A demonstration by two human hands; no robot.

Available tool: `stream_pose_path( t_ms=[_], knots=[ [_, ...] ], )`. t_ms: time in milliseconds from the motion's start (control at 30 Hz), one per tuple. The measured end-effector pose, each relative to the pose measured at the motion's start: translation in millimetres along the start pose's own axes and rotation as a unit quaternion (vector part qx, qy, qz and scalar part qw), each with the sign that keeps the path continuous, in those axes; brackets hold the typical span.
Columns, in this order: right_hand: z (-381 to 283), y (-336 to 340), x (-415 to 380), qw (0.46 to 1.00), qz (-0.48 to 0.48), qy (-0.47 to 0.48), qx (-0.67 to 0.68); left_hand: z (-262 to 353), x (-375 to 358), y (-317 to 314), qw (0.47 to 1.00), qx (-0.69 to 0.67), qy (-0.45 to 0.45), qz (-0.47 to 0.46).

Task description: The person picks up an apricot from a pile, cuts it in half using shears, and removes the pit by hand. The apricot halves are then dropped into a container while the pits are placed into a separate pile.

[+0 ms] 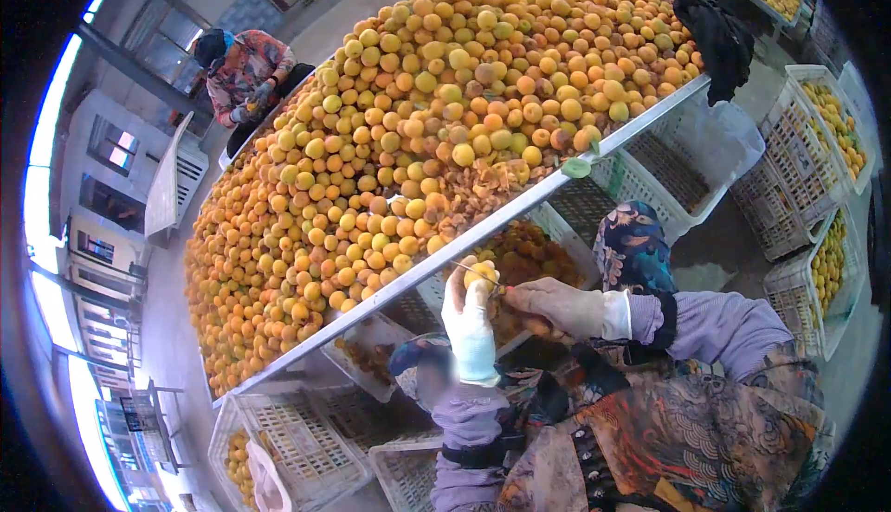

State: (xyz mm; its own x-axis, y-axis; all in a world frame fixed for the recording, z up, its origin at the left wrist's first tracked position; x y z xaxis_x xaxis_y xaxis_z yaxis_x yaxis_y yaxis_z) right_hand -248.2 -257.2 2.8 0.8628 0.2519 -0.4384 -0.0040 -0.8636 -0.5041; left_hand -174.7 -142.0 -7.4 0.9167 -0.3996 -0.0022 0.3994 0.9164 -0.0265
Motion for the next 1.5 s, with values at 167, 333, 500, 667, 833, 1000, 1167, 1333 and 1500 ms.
stream_pose_path(
  t_ms=[167, 333, 500, 667, 833, 1000, 1167, 1333, 1500],
  knots=[
    [18, -3, 9, 0.998, -0.002, 0.051, 0.035, -3, -4, -10, 0.987, -0.132, 0.091, -0.008],
    [11, -2, 6, 0.999, 0.018, 0.035, 0.020, 0, -4, -13, 0.974, -0.174, 0.134, -0.051],
    [11, 5, 10, 0.999, 0.012, 0.040, 0.018, -3, 2, -10, 0.998, 0.004, 0.061, -0.010],
    [14, 1, 9, 0.998, 0.045, 0.038, 0.028, 3, 2, -15, 0.991, -0.071, 0.107, -0.037],
    [11, -2, 2, 0.997, -0.019, 0.001, 0.077, -7, 2, -14, 0.981, -0.113, 0.155, -0.036],
    [9, 0, 4, 0.999, 0.010, 0.009, 0.046, 6, 4, -16, 0.996, 0.058, 0.068, -0.007],
    [14, 1, 3, 0.998, 0.005, 0.032, 0.057, -6, 3, -24, 0.982, -0.096, 0.161, -0.032],
    [27, 4, 8, 0.977, -0.066, -0.041, 0.196, -22, 6, -28, 0.960, -0.186, 0.205, -0.036],
    [27, -1, 3, 0.954, -0.120, -0.043, 0.270, -23, 7, -30, 0.950, -0.241, 0.184, -0.075]
  ],
)
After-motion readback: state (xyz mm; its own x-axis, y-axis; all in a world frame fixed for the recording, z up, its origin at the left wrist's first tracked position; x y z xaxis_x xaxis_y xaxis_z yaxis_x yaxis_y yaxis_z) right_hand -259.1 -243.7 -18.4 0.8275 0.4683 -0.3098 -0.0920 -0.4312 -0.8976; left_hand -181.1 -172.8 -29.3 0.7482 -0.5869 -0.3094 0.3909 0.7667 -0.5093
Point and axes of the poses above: each hand's wrist, its own x-axis towards the middle knuckle, its own y-axis out of the back of the hand, z = x × y, the point moved 5 cm from there along x, towards the middle knuckle, and after that the axes turned 15 degrees about x, right-handed, at the moved point
